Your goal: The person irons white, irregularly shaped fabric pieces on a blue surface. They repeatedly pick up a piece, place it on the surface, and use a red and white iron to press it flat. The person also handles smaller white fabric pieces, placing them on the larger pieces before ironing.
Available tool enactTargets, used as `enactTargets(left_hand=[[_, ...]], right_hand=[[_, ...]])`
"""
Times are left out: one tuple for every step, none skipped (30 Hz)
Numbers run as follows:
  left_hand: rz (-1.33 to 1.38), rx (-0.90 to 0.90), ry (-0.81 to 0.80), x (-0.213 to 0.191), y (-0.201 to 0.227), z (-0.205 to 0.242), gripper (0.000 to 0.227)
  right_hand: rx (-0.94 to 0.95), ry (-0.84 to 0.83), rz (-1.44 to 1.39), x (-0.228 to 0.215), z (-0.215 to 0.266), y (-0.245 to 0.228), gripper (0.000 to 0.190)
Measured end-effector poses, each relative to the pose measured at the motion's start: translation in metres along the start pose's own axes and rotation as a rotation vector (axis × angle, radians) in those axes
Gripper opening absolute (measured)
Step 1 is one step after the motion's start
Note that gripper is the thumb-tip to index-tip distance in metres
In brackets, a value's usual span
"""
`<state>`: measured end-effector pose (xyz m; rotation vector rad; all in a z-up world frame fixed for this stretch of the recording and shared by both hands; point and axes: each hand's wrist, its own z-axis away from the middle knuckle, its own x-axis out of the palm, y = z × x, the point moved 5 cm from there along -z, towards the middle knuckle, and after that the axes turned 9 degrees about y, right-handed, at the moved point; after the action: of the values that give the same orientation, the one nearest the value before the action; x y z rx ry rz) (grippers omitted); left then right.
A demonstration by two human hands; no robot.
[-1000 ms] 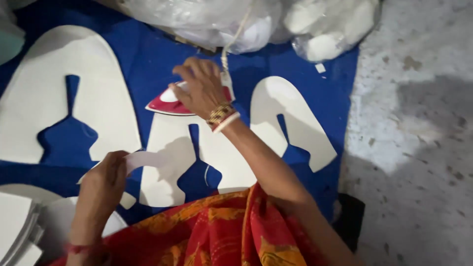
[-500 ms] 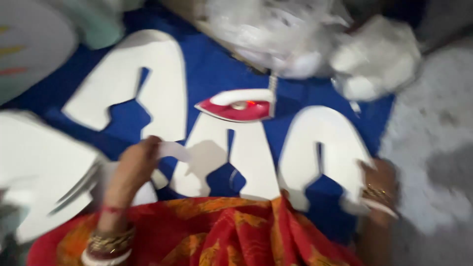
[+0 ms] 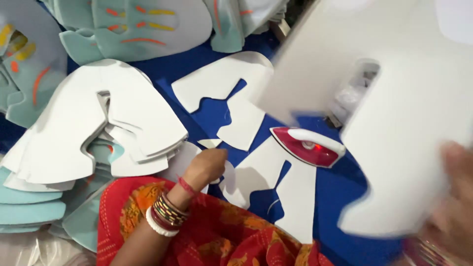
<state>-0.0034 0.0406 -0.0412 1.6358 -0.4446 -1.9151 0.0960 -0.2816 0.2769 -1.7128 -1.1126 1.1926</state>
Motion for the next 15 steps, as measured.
enactTargets(left_hand=[[-0.001,-0.007,0.006,-0.004,0.002,0.002,0.015],[-0.007,0.002,-0.007,-0.007,0.005,0.004,0.013],[-0.014,0.010,-0.024,-0.009,0.007,0.008,0.012],[-0.015,0.000,-0.023,-0.010,0.007,0.009,0.012],[-0.020,0.002,-0.045,-0.011,0.007,0.010,0.010],[-0.024,0.005,-0.066,-0.011,0.008,0.011,0.009],[-0.027,0.001,-0.068,-0.009,0.005,0.013,0.009],[-0.016,0.024,0.008,-0.010,0.003,0.013,0.008],[-0.004,0.049,0.083,-0.010,0.003,0.016,0.007],[-0.004,0.045,0.079,-0.008,0.002,0.017,0.007],[-0.009,0.056,0.077,-0.006,0.001,0.017,0.007],[-0.015,0.067,0.075,-0.004,0.001,0.017,0.007],[-0.015,0.061,0.071,-0.004,0.000,0.018,0.007],[-0.012,0.049,0.059,-0.003,-0.002,0.019,0.007],[-0.007,0.035,0.048,-0.002,-0.003,0.021,0.007]], right_hand=[[0.025,-0.010,-0.090,0.021,-0.008,0.025,0.013],[0.051,-0.020,-0.180,0.045,-0.015,0.048,0.013],[0.083,-0.030,-0.268,0.072,-0.016,0.071,0.012],[0.087,-0.039,-0.271,0.107,-0.014,0.091,0.012],[0.119,-0.041,-0.330,0.141,-0.010,0.112,0.010],[0.151,-0.044,-0.389,0.174,-0.005,0.132,0.010],[0.156,-0.046,-0.390,0.203,-0.012,0.194,0.010],[0.199,-0.011,-0.243,0.228,-0.010,0.259,0.014],[0.242,0.023,-0.092,0.251,0.001,0.323,0.022],[0.247,0.021,-0.090,0.272,0.008,0.341,0.022],[0.294,0.009,-0.020,0.293,0.015,0.362,0.024],[0.342,-0.002,0.050,0.314,0.022,0.383,0.026],[0.347,-0.007,0.051,0.322,0.023,0.383,0.026],[0.231,0.000,0.130,0.329,0.023,0.378,0.030],[0.115,0.003,0.209,0.336,0.024,0.373,0.034]])
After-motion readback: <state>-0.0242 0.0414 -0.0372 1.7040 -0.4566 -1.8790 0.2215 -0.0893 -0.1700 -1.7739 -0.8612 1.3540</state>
